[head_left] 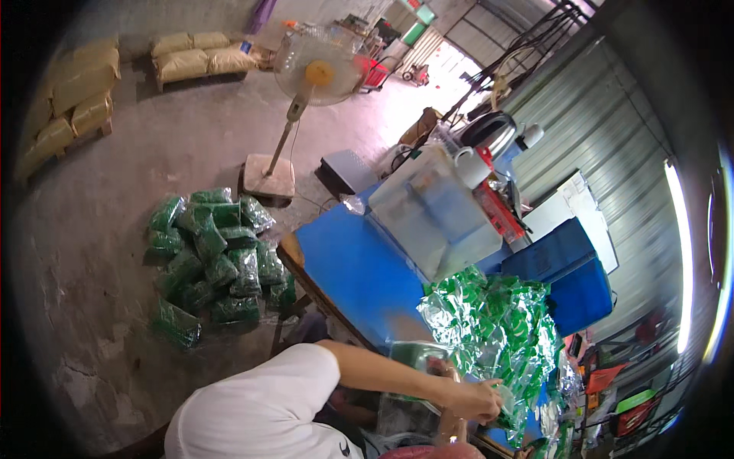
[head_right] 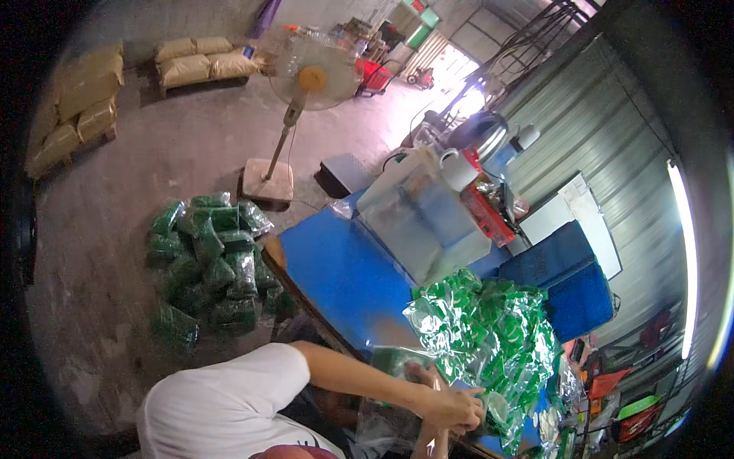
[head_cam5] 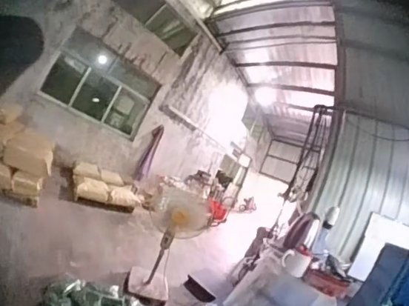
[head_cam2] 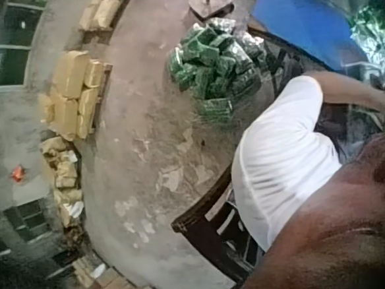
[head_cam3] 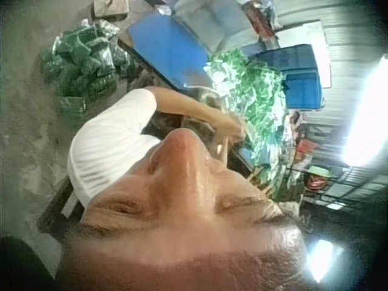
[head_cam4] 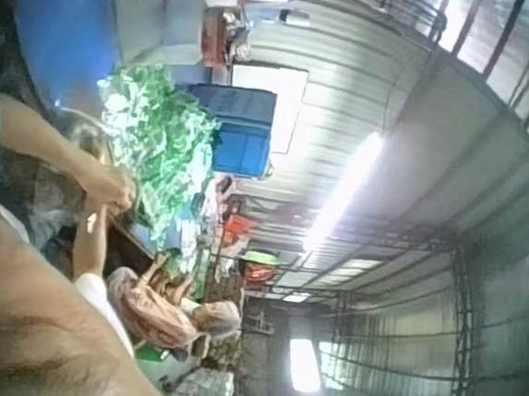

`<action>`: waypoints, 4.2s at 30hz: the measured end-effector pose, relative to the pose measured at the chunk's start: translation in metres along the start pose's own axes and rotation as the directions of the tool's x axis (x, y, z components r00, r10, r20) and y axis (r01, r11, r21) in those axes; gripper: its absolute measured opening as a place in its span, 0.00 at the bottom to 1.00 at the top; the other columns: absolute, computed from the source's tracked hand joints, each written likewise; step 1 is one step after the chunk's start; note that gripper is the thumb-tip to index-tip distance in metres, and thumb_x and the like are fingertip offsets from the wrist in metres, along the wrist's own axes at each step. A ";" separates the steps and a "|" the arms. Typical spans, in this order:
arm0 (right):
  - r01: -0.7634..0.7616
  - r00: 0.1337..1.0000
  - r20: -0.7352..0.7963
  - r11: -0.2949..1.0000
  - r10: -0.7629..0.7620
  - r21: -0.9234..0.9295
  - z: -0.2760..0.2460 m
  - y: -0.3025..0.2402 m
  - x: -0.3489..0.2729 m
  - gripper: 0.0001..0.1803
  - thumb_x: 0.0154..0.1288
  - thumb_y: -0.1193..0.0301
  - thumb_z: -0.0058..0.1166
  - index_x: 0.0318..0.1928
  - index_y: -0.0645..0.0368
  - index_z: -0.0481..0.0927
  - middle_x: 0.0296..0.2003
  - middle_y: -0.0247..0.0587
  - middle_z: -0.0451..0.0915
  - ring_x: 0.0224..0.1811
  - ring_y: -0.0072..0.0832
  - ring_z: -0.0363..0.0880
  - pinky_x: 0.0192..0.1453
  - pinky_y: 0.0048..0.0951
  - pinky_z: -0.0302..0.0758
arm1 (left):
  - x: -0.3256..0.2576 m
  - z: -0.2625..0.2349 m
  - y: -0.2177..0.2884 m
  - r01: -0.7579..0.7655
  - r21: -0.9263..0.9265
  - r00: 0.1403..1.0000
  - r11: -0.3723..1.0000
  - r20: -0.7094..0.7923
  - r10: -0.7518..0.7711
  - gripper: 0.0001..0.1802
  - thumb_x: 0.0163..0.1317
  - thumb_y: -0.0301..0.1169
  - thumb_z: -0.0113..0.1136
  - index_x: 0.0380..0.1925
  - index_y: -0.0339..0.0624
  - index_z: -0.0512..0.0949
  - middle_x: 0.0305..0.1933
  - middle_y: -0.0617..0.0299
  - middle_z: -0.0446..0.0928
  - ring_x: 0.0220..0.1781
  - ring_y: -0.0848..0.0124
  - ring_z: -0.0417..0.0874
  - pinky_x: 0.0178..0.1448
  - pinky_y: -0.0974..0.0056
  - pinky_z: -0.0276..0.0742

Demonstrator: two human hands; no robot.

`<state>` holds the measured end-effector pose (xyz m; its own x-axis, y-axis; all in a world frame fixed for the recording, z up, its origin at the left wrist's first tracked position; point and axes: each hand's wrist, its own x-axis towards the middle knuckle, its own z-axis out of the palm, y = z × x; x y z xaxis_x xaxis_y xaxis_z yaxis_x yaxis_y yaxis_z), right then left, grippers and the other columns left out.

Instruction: Sorting and packing small green plastic bags into larger clear plastic bags.

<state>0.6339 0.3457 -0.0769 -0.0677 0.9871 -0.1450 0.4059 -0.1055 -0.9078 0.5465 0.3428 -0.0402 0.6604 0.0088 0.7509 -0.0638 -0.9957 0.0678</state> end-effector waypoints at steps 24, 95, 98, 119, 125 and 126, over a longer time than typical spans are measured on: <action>0.030 0.917 -0.276 0.638 0.289 0.770 0.086 -0.022 -0.011 0.45 0.68 0.30 0.32 0.70 0.49 0.65 0.59 0.47 0.74 0.52 0.47 0.80 0.56 0.56 0.76 | -0.165 -0.050 -0.038 -0.412 -0.748 0.143 -0.520 0.511 -0.848 0.39 0.58 0.56 0.67 0.59 0.37 0.72 0.56 0.55 0.79 0.54 0.59 0.82 0.59 0.52 0.80; -0.129 0.991 0.128 0.010 0.047 0.992 0.200 -0.014 -0.018 0.20 0.77 0.56 0.47 0.55 0.59 0.70 0.55 0.50 0.79 0.49 0.26 0.81 0.50 0.25 0.80 | -0.234 -0.164 -0.098 0.762 -0.606 -0.125 -0.230 0.210 -0.970 0.14 0.62 0.25 0.65 0.47 0.31 0.79 0.43 0.56 0.83 0.40 0.68 0.85 0.46 0.62 0.83; 0.021 1.000 -0.023 0.264 0.003 0.964 0.207 -0.013 -0.021 0.19 0.79 0.59 0.45 0.55 0.62 0.68 0.55 0.52 0.78 0.48 0.29 0.81 0.52 0.29 0.80 | -0.233 -0.167 -0.112 0.662 -0.664 -0.161 -0.349 0.329 -0.931 0.14 0.62 0.24 0.64 0.47 0.31 0.78 0.42 0.55 0.84 0.38 0.67 0.86 0.43 0.62 0.84; 0.266 0.759 -0.245 0.631 -0.603 -0.728 0.064 0.112 -0.107 0.30 0.54 0.81 0.62 0.60 0.57 0.74 0.61 0.47 0.72 0.65 0.48 0.69 0.67 0.46 0.68 | -0.177 -0.156 -0.077 0.708 0.045 0.691 0.704 0.158 -0.705 0.20 0.71 0.30 0.50 0.61 0.41 0.74 0.68 0.53 0.71 0.74 0.52 0.65 0.75 0.53 0.59; 0.348 0.718 -0.165 0.554 -0.676 -0.757 0.067 0.115 -0.101 0.34 0.55 0.75 0.65 0.63 0.50 0.72 0.66 0.42 0.68 0.71 0.46 0.62 0.73 0.53 0.60 | -0.305 -0.205 -0.003 0.716 0.448 0.636 0.536 -0.100 -0.766 0.27 0.57 0.15 0.58 0.60 0.37 0.74 0.66 0.49 0.72 0.70 0.51 0.70 0.73 0.52 0.63; 0.380 0.703 -0.126 0.519 -0.700 -0.765 0.066 0.115 -0.096 0.33 0.55 0.74 0.65 0.63 0.50 0.72 0.66 0.42 0.68 0.71 0.46 0.62 0.73 0.53 0.60 | -0.307 -0.195 0.015 0.665 0.512 0.658 0.544 -0.059 -0.750 0.30 0.54 0.16 0.60 0.61 0.38 0.73 0.67 0.49 0.70 0.70 0.50 0.69 0.72 0.51 0.63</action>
<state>0.6267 0.2305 -0.1937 -0.2170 0.7830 0.5829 0.8825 0.4126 -0.2256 0.1974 0.3434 -0.1416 0.4385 0.7584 0.4822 0.7875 -0.5828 0.2004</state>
